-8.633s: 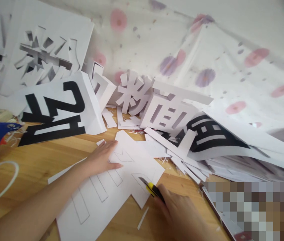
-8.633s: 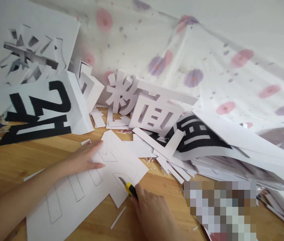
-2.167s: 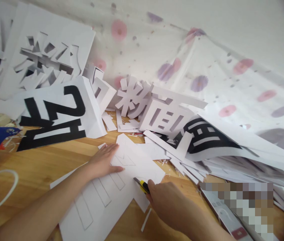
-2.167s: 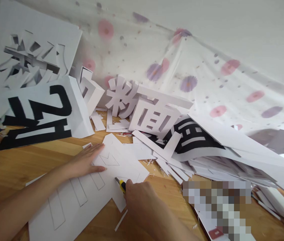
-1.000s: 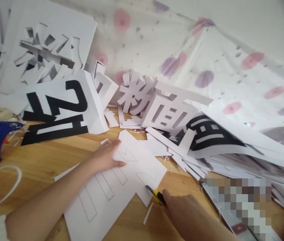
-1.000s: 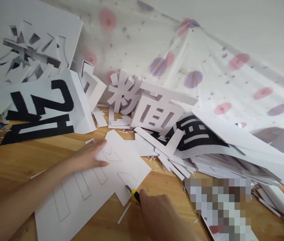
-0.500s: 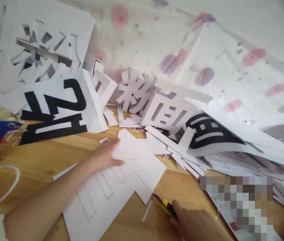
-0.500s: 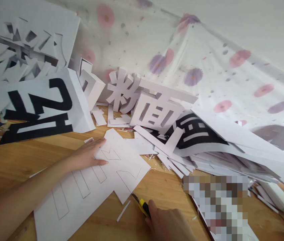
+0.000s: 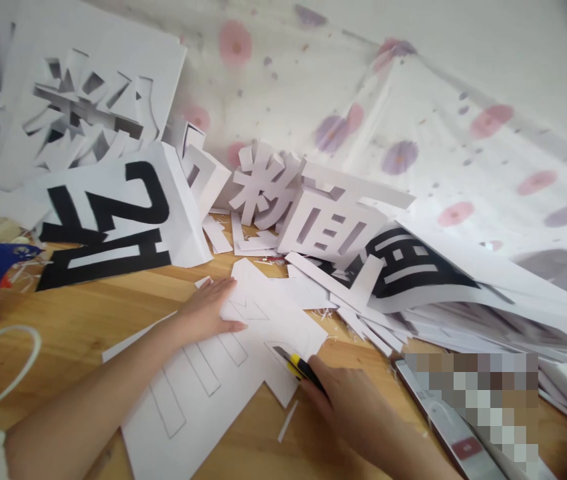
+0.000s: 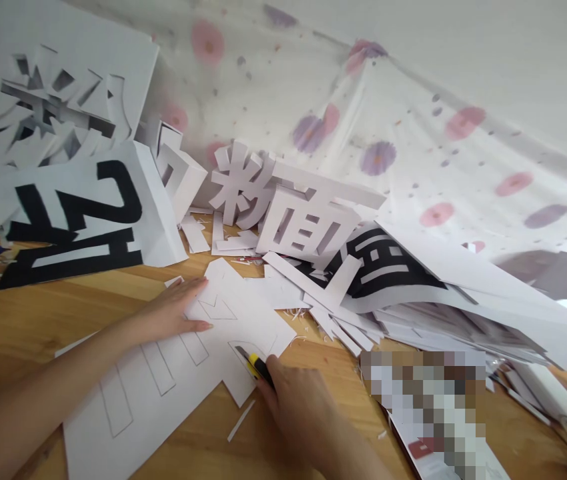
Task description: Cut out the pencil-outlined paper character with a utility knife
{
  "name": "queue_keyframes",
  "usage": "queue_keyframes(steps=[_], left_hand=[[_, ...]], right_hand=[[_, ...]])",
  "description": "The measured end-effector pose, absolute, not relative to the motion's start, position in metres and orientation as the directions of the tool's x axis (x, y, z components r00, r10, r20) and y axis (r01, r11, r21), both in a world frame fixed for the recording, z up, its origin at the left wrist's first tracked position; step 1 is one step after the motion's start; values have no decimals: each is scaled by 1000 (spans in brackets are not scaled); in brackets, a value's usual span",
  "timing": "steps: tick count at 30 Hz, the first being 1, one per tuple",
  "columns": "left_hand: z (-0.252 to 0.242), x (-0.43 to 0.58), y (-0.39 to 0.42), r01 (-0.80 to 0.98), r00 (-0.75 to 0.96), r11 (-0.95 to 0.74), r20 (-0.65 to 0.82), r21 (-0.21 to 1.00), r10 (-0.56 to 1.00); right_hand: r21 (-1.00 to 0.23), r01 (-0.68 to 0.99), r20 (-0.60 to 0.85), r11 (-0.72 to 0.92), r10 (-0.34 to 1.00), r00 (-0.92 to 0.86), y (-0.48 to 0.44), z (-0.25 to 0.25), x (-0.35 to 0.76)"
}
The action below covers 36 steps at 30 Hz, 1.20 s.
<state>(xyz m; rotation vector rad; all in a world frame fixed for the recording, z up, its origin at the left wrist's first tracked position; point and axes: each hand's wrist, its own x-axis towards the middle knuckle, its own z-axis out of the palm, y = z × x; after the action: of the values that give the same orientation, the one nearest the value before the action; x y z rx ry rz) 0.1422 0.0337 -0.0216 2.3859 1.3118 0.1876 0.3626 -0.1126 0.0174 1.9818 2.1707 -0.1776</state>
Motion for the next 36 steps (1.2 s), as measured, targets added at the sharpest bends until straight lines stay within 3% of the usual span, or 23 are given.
queue_keyframes(steps=[26, 36], left_hand=[[-20, 143, 33, 777, 536, -450, -88, 441, 840], [-28, 142, 37, 759, 580, -522, -43, 389, 813]], right_hand=[[121, 981, -264, 151, 958, -115, -100, 18, 347], [200, 935, -308, 293, 925, -223, -88, 31, 339]])
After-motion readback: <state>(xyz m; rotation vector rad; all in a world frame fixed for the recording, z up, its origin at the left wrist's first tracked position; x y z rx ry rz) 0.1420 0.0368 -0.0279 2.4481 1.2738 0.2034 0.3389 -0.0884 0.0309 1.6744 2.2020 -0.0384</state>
